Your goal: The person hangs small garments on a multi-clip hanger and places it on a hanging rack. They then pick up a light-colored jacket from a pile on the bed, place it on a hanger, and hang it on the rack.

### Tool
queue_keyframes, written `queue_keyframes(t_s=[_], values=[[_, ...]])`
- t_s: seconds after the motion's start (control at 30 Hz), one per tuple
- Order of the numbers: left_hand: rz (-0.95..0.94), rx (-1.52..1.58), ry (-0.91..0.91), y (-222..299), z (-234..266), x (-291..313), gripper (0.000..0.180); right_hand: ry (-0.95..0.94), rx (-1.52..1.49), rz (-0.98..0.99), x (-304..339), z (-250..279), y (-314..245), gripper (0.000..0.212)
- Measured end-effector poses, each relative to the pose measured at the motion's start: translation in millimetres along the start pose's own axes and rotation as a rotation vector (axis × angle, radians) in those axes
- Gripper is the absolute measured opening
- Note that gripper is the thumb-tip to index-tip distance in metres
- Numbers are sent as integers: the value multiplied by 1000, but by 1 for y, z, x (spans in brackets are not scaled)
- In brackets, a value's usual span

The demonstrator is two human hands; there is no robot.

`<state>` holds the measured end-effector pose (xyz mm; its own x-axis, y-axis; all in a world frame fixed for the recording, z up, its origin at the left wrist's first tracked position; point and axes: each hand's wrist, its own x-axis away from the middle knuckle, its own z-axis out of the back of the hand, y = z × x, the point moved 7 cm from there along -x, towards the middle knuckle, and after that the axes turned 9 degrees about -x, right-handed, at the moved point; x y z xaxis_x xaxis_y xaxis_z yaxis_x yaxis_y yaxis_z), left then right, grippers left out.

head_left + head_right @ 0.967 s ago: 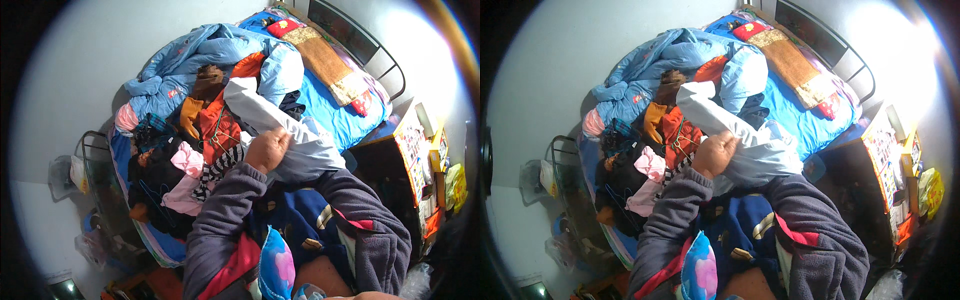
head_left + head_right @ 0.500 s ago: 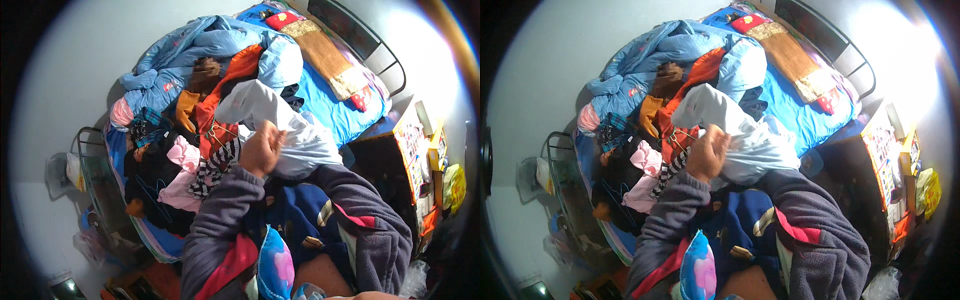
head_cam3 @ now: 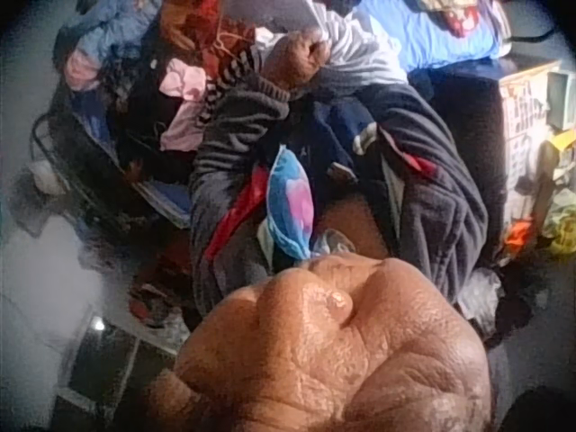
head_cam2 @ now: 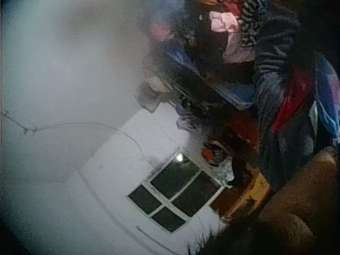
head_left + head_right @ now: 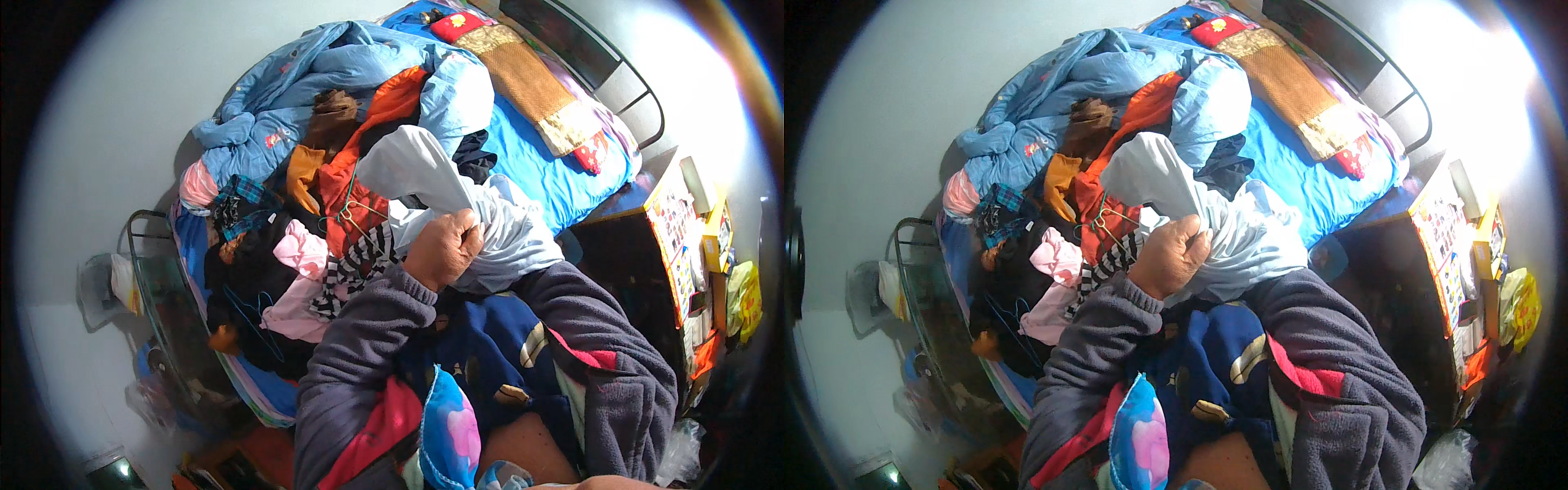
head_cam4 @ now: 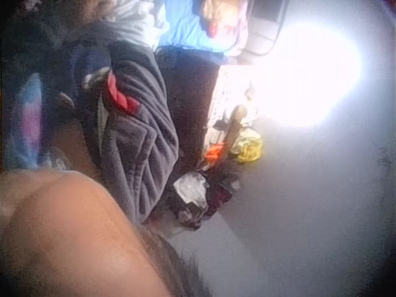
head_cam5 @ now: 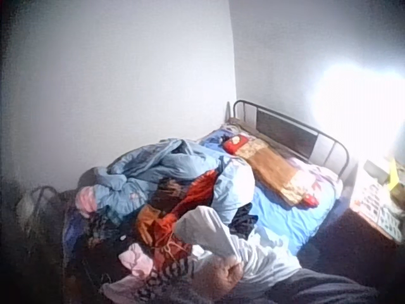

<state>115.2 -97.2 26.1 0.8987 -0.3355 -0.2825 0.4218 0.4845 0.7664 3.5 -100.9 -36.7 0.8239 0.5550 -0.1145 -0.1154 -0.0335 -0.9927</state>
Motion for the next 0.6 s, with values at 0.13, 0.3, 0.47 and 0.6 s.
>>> queue_keyframes(t_s=[0.13,0.3,0.47,0.6], values=[[35,-10,-267,6,-24,2,20,-4,3,-4,2,-2,1,33],[-36,114,-351,23,-32,4,24,-47,13,-5,3,-7,3,34],[16,174,-379,29,-30,2,29,-122,24,-8,7,-12,5,35],[61,32,-483,19,-10,-2,45,-231,33,-13,12,-24,8,36]])
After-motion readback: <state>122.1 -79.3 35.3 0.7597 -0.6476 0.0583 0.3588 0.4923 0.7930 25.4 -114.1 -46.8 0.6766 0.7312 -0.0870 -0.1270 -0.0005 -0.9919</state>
